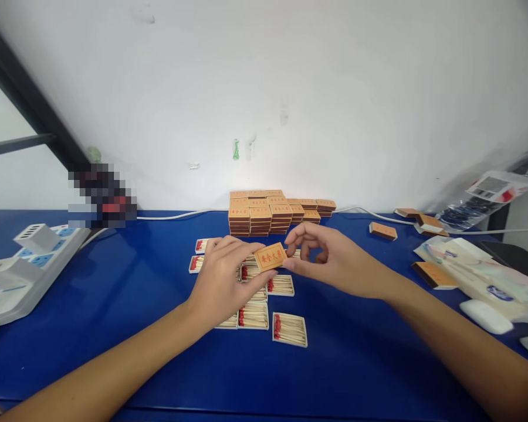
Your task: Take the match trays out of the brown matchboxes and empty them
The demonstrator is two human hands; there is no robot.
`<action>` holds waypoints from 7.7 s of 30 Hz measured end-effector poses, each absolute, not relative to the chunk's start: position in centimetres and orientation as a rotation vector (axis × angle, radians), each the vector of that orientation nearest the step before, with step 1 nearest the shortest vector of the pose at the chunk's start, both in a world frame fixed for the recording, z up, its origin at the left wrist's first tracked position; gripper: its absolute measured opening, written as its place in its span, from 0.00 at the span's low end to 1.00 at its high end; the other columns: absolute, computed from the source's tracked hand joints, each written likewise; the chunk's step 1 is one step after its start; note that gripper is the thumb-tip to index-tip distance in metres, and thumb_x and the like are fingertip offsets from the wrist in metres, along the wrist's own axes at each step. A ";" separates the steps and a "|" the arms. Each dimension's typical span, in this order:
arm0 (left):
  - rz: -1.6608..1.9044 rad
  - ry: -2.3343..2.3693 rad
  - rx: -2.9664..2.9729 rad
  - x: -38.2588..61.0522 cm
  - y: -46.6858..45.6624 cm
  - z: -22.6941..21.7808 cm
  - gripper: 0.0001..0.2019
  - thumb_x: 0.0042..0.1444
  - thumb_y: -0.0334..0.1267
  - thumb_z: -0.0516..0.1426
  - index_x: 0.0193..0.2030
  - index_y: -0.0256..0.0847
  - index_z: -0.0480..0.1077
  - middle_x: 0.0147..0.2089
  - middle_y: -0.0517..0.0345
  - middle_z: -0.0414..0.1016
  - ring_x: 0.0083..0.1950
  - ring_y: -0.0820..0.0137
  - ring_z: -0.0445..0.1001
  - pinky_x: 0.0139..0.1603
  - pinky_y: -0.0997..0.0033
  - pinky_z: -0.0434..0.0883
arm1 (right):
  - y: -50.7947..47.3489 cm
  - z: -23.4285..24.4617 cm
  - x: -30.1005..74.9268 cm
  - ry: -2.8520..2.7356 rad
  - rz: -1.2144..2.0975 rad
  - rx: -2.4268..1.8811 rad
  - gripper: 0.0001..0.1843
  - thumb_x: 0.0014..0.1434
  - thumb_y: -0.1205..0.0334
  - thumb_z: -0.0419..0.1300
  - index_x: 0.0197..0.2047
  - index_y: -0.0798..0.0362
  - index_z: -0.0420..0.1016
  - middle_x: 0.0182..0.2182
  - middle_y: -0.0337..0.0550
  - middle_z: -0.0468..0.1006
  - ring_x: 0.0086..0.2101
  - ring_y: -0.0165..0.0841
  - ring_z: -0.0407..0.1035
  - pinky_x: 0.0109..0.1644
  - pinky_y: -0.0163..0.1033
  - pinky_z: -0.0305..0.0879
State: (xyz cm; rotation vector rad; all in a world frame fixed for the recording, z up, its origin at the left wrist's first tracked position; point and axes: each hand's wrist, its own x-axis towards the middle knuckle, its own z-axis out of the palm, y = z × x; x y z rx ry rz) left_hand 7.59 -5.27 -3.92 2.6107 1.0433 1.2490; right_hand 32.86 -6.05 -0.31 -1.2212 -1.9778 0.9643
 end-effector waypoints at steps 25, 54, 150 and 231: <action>1.189 1.233 2.469 7.0 -5.2 -3.5 0.17 0.64 0.51 0.68 0.52 0.44 0.76 0.50 0.57 0.86 0.55 0.57 0.80 0.62 0.50 0.73 | -1.8 -1.7 36.0 -1.385 1.244 -1.261 0.24 0.54 0.40 0.74 0.33 0.50 0.72 0.23 0.34 0.66 0.24 0.27 0.56 0.24 0.36 0.50; 0.924 0.850 2.503 10.0 -6.8 -4.6 0.16 0.68 0.42 0.66 0.60 0.43 0.78 0.53 0.54 0.84 0.58 0.57 0.76 0.63 0.47 0.66 | 4.7 -6.8 41.0 -1.544 0.308 -1.630 0.19 0.53 0.53 0.71 0.45 0.49 0.71 0.37 0.44 0.81 0.29 0.35 0.70 0.39 0.45 0.70; 0.927 1.123 2.740 5.4 -1.0 -4.2 0.16 0.66 0.36 0.63 0.60 0.43 0.76 0.53 0.50 0.76 0.55 0.55 0.71 0.57 0.49 0.70 | 3.7 -5.6 34.1 -1.824 0.574 -1.318 0.19 0.55 0.55 0.75 0.48 0.52 0.82 0.46 0.48 0.86 0.36 0.37 0.74 0.43 0.46 0.72; 1.509 0.877 2.681 6.5 -3.6 -4.2 0.17 0.61 0.37 0.70 0.55 0.40 0.77 0.47 0.51 0.85 0.45 0.60 0.78 0.47 0.55 0.78 | -6.7 -2.8 29.0 -1.419 1.076 -1.185 0.24 0.56 0.40 0.75 0.42 0.51 0.79 0.32 0.44 0.80 0.29 0.34 0.72 0.16 0.33 0.68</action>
